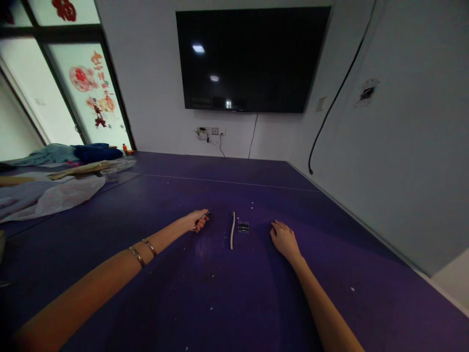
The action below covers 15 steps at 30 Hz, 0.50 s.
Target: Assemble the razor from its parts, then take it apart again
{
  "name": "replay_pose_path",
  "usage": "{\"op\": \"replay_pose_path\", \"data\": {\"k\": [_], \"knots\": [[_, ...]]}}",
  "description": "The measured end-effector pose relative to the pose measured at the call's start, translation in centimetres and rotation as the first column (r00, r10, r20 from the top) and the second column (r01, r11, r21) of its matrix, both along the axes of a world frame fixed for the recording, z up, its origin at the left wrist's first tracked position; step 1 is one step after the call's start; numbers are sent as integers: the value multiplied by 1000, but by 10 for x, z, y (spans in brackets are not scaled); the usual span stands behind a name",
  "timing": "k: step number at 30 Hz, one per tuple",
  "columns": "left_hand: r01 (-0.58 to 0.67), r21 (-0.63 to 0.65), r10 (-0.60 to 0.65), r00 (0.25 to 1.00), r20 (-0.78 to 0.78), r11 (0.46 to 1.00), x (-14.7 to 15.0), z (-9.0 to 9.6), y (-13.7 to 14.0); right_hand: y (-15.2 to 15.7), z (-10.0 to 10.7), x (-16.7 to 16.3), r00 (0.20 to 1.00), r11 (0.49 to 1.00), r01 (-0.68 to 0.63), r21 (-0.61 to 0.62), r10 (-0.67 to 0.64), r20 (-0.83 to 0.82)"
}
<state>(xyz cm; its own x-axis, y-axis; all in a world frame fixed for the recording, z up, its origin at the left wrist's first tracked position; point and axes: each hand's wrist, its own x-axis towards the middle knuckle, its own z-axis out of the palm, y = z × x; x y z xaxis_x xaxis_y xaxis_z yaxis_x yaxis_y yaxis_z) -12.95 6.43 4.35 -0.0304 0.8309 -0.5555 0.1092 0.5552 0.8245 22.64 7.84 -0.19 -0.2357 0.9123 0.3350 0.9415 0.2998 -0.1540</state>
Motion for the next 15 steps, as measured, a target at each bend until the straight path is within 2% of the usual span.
{"op": "replay_pose_path", "data": {"k": [7,15], "knots": [[-1,-35,3,999,48,999,1,6,-4,-2,1,0,1000,1000,8,-3,-8,-5],[50,43,-53,997,50,998,-2,9,-12,0,1,0,1000,1000,3,-12,-4,-10]]}}
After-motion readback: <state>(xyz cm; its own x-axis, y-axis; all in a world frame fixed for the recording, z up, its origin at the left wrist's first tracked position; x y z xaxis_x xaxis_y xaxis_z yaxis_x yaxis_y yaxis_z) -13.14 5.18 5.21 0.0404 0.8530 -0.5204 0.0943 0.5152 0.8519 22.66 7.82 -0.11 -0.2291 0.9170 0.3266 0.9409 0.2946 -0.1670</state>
